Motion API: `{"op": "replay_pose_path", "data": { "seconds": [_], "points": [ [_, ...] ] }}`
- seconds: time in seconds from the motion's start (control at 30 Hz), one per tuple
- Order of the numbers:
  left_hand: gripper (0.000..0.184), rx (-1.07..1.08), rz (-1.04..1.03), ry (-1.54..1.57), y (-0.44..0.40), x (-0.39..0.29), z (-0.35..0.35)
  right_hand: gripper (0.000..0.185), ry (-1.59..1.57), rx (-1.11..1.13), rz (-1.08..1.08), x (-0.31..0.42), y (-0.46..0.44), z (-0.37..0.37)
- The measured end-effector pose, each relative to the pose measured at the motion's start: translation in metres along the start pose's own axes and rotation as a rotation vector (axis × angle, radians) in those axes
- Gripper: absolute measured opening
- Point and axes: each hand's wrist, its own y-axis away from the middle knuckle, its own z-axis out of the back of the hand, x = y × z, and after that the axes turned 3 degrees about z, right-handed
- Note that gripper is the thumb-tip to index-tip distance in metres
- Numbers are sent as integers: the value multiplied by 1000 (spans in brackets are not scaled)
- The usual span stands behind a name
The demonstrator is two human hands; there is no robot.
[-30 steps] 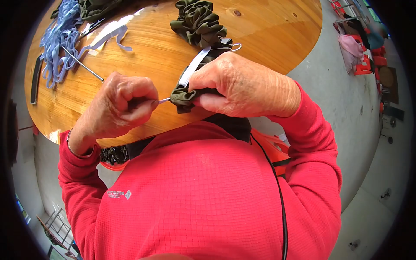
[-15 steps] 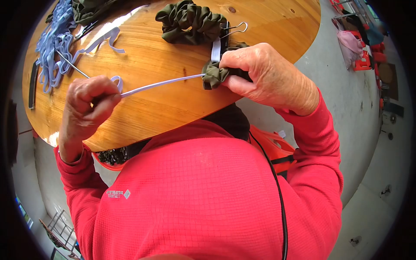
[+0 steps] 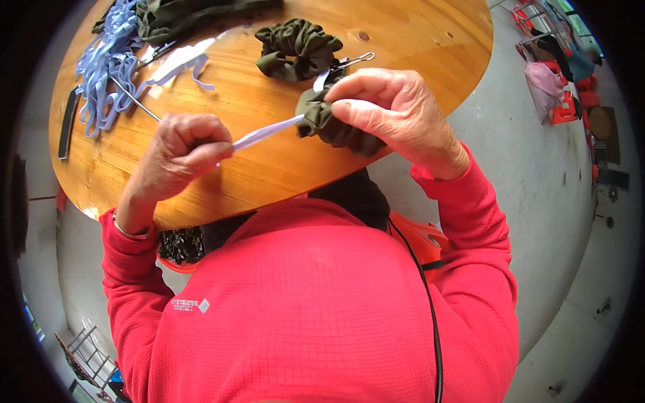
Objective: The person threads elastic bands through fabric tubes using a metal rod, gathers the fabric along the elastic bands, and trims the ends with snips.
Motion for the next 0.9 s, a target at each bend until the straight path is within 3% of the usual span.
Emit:
{"op": "replay_pose_path", "data": {
  "seconds": [0.03,0.17,0.27,0.3,0.4,0.43,0.53,0.6,0.77,0.87,0.9],
  "points": [
    [8,1,-4,-42,-1,-1,-3,16,13,-20,126,-10,-2,3],
    [8,37,-56,-71,-13,-3,-14,16,-244,-169,158,-15,-1,12],
    [10,-4,-104,-137,-23,0,-20,16,-229,-258,159,-19,0,24],
    [10,-30,-120,-164,-26,1,-24,16,-400,-224,236,-27,-3,29],
    [10,-91,-140,-207,-35,5,-35,17,-347,-268,272,-25,-2,30],
    [10,-118,-177,-308,-36,5,-38,15,-155,-342,320,-20,-1,28],
    [9,-191,-234,-480,-41,7,-50,13,69,-326,405,2,2,13],
    [9,-151,-146,-584,-39,-3,-54,12,108,-197,439,19,-4,-8],
    [13,-193,-514,-867,-15,-28,-59,8,316,69,522,41,-49,-58],
    [14,-321,-821,-825,-28,5,-76,11,507,226,578,44,-85,-91],
    [29,-285,-924,-858,-28,13,-77,11,610,219,594,41,-98,-101]
  ]
}}
